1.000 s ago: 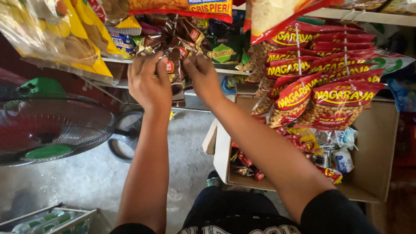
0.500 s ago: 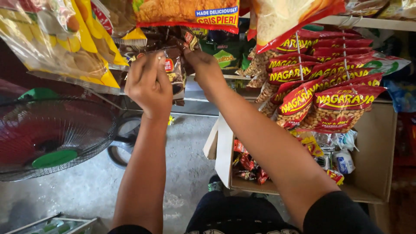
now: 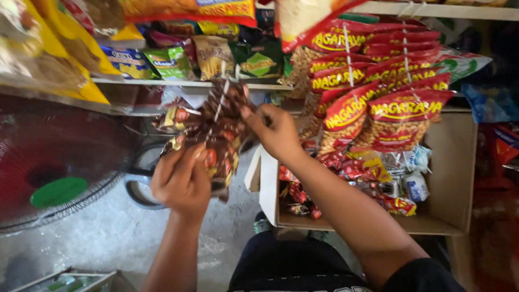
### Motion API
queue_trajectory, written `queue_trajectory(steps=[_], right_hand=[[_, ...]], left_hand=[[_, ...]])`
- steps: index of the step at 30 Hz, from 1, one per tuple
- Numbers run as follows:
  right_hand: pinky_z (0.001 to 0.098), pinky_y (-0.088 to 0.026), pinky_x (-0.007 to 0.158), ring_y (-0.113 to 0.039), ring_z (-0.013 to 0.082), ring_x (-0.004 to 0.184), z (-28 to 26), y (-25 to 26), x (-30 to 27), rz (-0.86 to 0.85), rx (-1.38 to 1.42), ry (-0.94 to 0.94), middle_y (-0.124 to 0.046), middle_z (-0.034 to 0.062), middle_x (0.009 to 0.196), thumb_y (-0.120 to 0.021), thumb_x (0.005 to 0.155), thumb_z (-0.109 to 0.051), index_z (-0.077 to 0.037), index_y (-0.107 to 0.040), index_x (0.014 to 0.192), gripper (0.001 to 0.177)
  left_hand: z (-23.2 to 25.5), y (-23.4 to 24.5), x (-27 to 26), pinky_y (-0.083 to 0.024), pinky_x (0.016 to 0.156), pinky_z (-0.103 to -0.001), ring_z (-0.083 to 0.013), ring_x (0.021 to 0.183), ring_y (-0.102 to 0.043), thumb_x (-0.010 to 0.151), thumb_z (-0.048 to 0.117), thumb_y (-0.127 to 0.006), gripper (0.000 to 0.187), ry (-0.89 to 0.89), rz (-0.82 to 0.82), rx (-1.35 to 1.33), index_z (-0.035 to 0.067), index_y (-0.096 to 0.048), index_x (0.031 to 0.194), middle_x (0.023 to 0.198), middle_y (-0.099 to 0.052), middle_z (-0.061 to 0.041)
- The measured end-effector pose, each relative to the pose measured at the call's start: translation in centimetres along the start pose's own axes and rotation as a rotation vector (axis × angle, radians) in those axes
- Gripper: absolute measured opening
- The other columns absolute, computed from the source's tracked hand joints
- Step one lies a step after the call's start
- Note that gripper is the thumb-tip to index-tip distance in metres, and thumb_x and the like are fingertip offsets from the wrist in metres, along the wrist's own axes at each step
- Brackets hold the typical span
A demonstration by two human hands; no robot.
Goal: Bundling various snack packets together using plastic ties and placing them into a cardboard box.
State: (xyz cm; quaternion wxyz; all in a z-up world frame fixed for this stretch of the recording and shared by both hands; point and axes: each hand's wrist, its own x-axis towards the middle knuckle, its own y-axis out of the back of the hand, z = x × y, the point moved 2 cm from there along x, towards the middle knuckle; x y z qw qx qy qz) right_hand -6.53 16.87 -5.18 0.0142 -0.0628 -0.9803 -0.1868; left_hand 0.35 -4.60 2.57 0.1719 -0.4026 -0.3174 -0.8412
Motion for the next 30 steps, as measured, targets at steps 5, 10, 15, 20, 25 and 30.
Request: queue_trajectory(steps=[5,10,15,20,25,30], right_hand=[[0.0302,-0.048,0.089,-0.055,0.0166,0.103,-0.7,2.6,-4.3,0.034,0.095,0.182,-0.058,0.0093,0.112,-0.076,0.097,-0.035,-0.004,-0.055,0.122,0.045],[0.0366,-0.035,0.116,-0.048,0.0249,0.137,1.3,5.5,-9.4,-0.129,0.134,0.194,-0.054,0.0156,0.146,-0.077,0.095,-0.031,-0.004,-0.043,0.152,0.072],[0.0409,-0.032,0.122,-0.046,0.0282,0.146,5.7,10.8,-14.8,-0.253,0.206,0.130,-0.054,0.0158,0.153,-0.069,0.099,-0.030,-0.005,-0.050,0.152,0.061],[0.0433,-0.031,0.123,-0.046,0.0283,0.146,8.6,16.6,-19.0,-0.225,0.190,0.114,-0.053,0.0149,0.152,-0.063,0.102,-0.032,-0.006,-0.049,0.152,0.058],[0.0436,-0.030,0.122,-0.045,0.0264,0.141,12.2,23.5,-20.3,-0.254,0.163,0.115,-0.053,0.0127,0.147,-0.062,0.099,-0.035,-0.008,-0.047,0.156,0.064],[0.0413,-0.034,0.118,-0.049,0.0256,0.137,17.6,28.9,-21.0,-0.384,0.189,0.088,-0.057,0.0111,0.139,-0.059,0.104,-0.028,-0.007,-0.060,0.138,0.040]], left_hand=[[4.0,3.7,-1.6,-0.053,0.070,-0.032,-0.0222,0.079,-0.068,0.085,-0.008,-0.076,0.021,0.062,-0.159,-0.072,0.005,-0.078,0.102,0.092,-0.070,-0.008],[8.6,5.6,-3.0,-0.054,0.067,-0.030,-0.0175,0.074,-0.069,0.076,-0.009,-0.073,0.024,0.074,-0.307,-0.129,0.006,-0.077,0.094,0.089,-0.072,-0.006],[13.7,4.5,-3.9,-0.055,0.069,-0.034,-0.0224,0.076,-0.069,0.070,-0.003,-0.074,0.029,-0.106,-0.479,-0.242,0.009,-0.077,0.096,0.089,-0.070,-0.005],[17.6,1.6,-5.6,-0.058,0.071,-0.033,-0.0213,0.078,-0.071,0.072,0.001,-0.078,0.028,-0.157,-0.560,-0.397,0.010,-0.076,0.099,0.091,-0.070,-0.004],[20.6,-3.0,-8.1,-0.060,0.077,-0.036,-0.0213,0.082,-0.071,0.079,0.004,-0.081,0.024,-0.174,-0.655,-0.540,0.011,-0.076,0.102,0.095,-0.072,-0.002],[22.5,-9.7,-11.6,-0.058,0.078,-0.038,-0.0254,0.087,-0.071,0.083,0.001,-0.077,0.024,-0.076,-0.780,-0.696,0.011,-0.077,0.104,0.096,-0.072,-0.005]])
